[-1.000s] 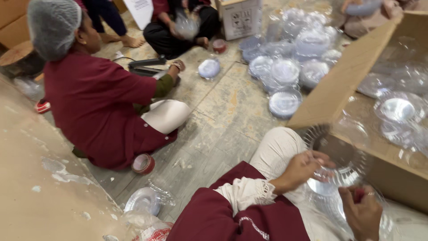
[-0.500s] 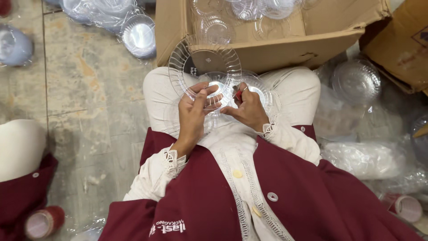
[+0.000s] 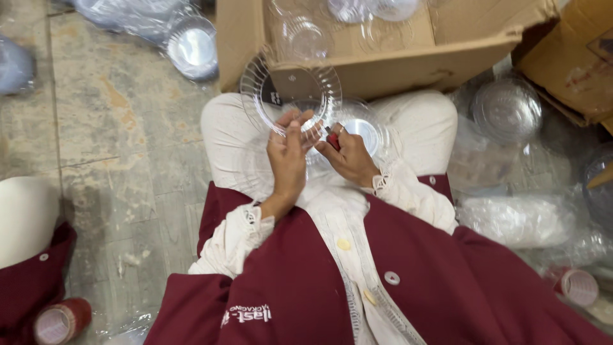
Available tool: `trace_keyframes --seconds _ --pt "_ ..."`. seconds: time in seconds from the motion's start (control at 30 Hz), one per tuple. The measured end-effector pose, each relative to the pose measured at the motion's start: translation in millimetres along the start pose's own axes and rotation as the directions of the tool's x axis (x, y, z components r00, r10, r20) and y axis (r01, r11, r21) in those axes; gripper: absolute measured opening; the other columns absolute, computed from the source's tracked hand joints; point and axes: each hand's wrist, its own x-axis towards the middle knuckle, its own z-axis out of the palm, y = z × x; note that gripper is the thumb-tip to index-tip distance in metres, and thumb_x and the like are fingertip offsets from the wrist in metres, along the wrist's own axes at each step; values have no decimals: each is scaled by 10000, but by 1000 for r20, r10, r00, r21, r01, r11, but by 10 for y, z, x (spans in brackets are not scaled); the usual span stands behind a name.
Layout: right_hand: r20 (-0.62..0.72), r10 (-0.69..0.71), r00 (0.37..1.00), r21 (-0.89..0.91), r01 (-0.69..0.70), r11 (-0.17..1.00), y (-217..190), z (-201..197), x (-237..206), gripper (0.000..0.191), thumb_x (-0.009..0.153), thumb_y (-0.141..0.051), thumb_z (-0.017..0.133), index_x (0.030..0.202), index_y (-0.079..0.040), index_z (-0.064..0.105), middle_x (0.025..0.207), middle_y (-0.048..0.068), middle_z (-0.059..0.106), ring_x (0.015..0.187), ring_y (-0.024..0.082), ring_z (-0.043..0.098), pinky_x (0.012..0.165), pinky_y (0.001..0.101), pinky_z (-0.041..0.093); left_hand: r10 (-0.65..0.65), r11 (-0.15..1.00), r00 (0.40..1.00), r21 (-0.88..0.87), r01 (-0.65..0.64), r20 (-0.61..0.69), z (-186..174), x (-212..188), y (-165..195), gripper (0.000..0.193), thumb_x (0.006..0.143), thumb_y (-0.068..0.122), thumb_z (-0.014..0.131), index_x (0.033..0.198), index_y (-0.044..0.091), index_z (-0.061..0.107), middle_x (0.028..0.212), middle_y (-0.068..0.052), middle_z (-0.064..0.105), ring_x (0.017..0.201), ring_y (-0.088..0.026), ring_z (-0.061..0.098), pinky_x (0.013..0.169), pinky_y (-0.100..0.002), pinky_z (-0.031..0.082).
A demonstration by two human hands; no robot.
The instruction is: The person sits on the floor and repeatedly picks up clear plastic plates, marks them with a red marker, and places them into a cardboard box. The person handles the plates one at a time and continues the process throughout the clip.
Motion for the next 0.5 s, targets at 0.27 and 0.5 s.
trace_keyframes --seconds 0.27,0.5 --pt "-143 363 921 539 -235 809 211 -794 -87 92 1057 -126 678 1077 -92 595 769 -57 566 615 38 467 518 216 362 -174 913 940 406 43 293 -283 33 133 447 1108 343 492 1355 -19 577 1303 -146 682 1158 -267 676 980 -377 574" --pt "-223 188 957 -413 -268 870 355 -1311 -291 423 1020 -275 809 1216 38 603 763 99 646 654 203 629 604 354 498 121 392 992 916 -89 44 -931 474 645 618 915 380 776 1328 -40 591 1243 -168 684 1079 -239 677 889 -363 564"
